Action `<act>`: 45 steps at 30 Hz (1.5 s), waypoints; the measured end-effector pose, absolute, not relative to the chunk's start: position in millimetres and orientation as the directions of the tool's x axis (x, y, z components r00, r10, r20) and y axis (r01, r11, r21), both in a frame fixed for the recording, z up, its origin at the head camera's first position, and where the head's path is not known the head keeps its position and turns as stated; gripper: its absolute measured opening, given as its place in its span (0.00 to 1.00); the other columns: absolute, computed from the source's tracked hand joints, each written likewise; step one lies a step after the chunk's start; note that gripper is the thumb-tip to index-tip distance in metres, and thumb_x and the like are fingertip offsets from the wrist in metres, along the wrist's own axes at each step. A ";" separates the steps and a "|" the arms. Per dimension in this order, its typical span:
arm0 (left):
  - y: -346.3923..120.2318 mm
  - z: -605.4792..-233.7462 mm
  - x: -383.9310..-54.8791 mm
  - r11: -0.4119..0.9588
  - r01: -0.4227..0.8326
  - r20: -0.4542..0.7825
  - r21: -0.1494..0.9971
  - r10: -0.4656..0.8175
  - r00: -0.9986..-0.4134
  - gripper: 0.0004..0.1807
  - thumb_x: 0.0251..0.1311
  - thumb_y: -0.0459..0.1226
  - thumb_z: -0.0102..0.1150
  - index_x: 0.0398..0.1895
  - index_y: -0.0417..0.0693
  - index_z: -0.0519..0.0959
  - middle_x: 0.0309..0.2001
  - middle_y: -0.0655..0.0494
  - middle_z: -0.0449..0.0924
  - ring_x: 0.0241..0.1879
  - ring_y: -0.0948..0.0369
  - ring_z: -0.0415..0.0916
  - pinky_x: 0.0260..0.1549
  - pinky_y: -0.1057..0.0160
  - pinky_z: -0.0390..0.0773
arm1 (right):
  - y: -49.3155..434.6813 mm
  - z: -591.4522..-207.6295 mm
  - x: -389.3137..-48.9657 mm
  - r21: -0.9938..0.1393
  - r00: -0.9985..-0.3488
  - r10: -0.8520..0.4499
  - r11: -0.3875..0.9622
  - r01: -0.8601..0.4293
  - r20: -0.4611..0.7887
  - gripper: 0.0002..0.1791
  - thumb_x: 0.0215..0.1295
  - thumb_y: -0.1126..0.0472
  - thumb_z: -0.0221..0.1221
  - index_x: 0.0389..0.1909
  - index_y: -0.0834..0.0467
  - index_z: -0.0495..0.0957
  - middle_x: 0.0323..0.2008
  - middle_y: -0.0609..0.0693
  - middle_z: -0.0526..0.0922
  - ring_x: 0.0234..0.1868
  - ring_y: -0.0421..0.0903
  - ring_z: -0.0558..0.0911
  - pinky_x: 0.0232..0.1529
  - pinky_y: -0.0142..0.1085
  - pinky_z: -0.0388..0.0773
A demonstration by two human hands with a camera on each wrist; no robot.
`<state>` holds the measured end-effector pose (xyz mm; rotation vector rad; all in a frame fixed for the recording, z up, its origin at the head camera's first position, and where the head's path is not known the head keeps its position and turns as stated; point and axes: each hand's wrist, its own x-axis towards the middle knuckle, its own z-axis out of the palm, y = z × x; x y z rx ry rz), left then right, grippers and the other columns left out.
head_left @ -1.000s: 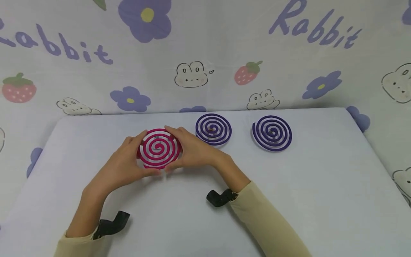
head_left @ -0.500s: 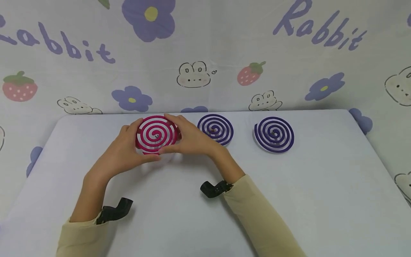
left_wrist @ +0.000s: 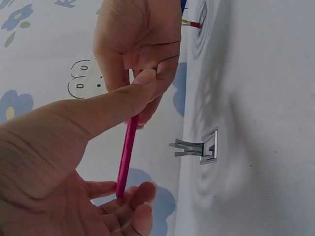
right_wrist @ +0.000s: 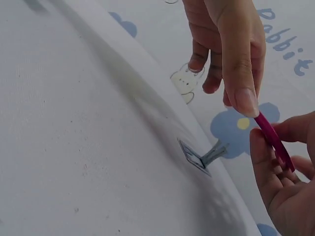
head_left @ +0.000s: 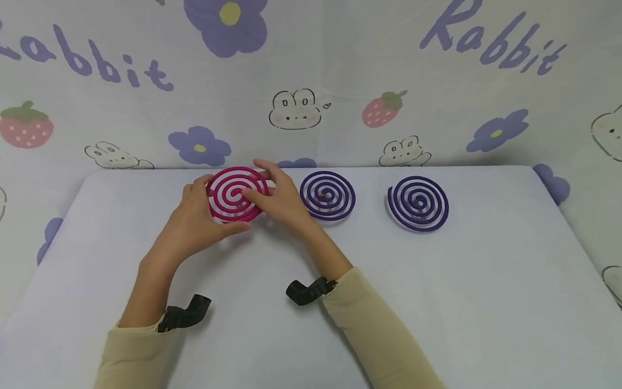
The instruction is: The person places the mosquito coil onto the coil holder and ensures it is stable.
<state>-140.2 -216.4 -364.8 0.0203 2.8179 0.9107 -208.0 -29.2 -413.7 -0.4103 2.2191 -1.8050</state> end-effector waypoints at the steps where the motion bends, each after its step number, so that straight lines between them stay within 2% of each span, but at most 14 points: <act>1: -216.7 -366.4 -139.8 0.808 -0.050 -0.167 0.587 0.060 -0.984 0.66 0.54 0.55 0.79 0.82 0.34 0.48 0.73 0.31 0.61 0.69 0.37 0.69 0.61 0.35 0.82 | -31.2 -415.0 -207.5 -0.980 -0.935 -0.353 0.197 -0.041 -0.032 0.35 0.71 0.56 0.68 0.77 0.55 0.69 0.64 0.58 0.80 0.61 0.55 0.86 0.57 0.42 0.88; 7: -216.1 -373.2 -139.6 0.794 -0.089 -0.162 0.602 0.012 -0.987 0.65 0.55 0.57 0.78 0.81 0.32 0.48 0.73 0.30 0.61 0.70 0.36 0.68 0.60 0.35 0.83 | -41.4 -420.3 -206.4 -0.985 -0.953 -0.277 0.150 0.080 -0.119 0.33 0.68 0.57 0.70 0.73 0.54 0.73 0.66 0.58 0.83 0.66 0.53 0.83 0.59 0.43 0.88; 12: -214.4 -375.0 -142.2 0.781 -0.104 -0.163 0.616 -0.003 -0.987 0.66 0.54 0.58 0.78 0.82 0.34 0.47 0.72 0.31 0.61 0.70 0.37 0.67 0.60 0.35 0.83 | -45.5 -420.0 -209.4 -0.989 -0.956 -0.253 0.031 0.147 -0.151 0.34 0.66 0.61 0.72 0.72 0.56 0.74 0.63 0.60 0.85 0.63 0.55 0.86 0.57 0.43 0.88; 15: -216.2 -375.1 -144.9 0.752 -0.127 -0.177 0.647 -0.013 -0.984 0.62 0.59 0.59 0.74 0.82 0.34 0.49 0.73 0.31 0.64 0.69 0.38 0.69 0.60 0.37 0.84 | -45.4 -420.8 -211.7 -0.987 -0.958 -0.243 -0.010 0.161 -0.154 0.33 0.66 0.64 0.71 0.72 0.57 0.74 0.61 0.62 0.86 0.61 0.56 0.87 0.58 0.44 0.87; 18: -218.3 -377.1 -147.3 0.654 -0.172 -0.164 0.737 -0.074 -0.984 0.50 0.69 0.54 0.66 0.82 0.36 0.55 0.69 0.33 0.70 0.60 0.42 0.79 0.53 0.49 0.89 | -44.4 -422.0 -212.1 -0.986 -0.957 -0.241 -0.013 0.166 -0.159 0.33 0.66 0.65 0.70 0.72 0.56 0.75 0.60 0.63 0.86 0.61 0.57 0.88 0.60 0.45 0.87; 20: -220.3 -379.9 -148.3 0.571 -0.190 -0.152 0.798 -0.114 -0.982 0.41 0.74 0.50 0.61 0.80 0.37 0.60 0.66 0.34 0.73 0.50 0.50 0.85 0.45 0.60 0.91 | -44.7 -421.8 -212.0 -0.986 -0.955 -0.248 0.012 0.164 -0.162 0.33 0.66 0.65 0.70 0.72 0.54 0.75 0.61 0.62 0.86 0.61 0.57 0.87 0.61 0.46 0.86; 23: -222.4 -385.7 -150.0 0.456 -0.206 -0.159 0.866 -0.139 -0.977 0.35 0.76 0.46 0.60 0.78 0.38 0.66 0.64 0.35 0.75 0.38 0.63 0.85 0.36 0.71 0.87 | -44.8 -421.7 -211.9 -0.986 -0.953 -0.252 0.063 0.157 -0.167 0.33 0.67 0.62 0.70 0.72 0.51 0.75 0.62 0.59 0.85 0.63 0.55 0.86 0.63 0.46 0.86; 26: -223.0 -391.3 -152.0 0.383 -0.234 -0.199 0.894 -0.130 -0.971 0.36 0.75 0.46 0.61 0.77 0.37 0.65 0.65 0.34 0.74 0.35 0.71 0.83 0.35 0.72 0.87 | -44.4 -423.0 -212.4 -0.986 -0.956 -0.249 0.093 0.136 -0.156 0.33 0.67 0.62 0.70 0.73 0.49 0.75 0.64 0.58 0.84 0.64 0.54 0.85 0.64 0.45 0.85; 33: -219.9 -400.5 -158.1 0.240 -0.262 -0.245 0.935 -0.099 -0.964 0.37 0.74 0.41 0.63 0.80 0.37 0.60 0.66 0.31 0.76 0.32 0.71 0.86 0.34 0.67 0.89 | -44.2 -427.1 -214.4 -0.991 -0.956 -0.272 0.102 0.088 -0.112 0.33 0.67 0.63 0.70 0.73 0.54 0.74 0.66 0.57 0.83 0.64 0.55 0.85 0.65 0.45 0.84; 45: -217.2 -404.9 -159.2 0.198 -0.275 -0.259 0.941 -0.104 -0.960 0.35 0.75 0.38 0.62 0.78 0.35 0.63 0.69 0.31 0.75 0.33 0.74 0.84 0.33 0.70 0.88 | -49.5 -434.5 -211.8 -0.986 -0.966 -0.237 0.156 0.066 -0.102 0.32 0.67 0.60 0.71 0.71 0.57 0.75 0.64 0.59 0.82 0.64 0.55 0.84 0.66 0.45 0.84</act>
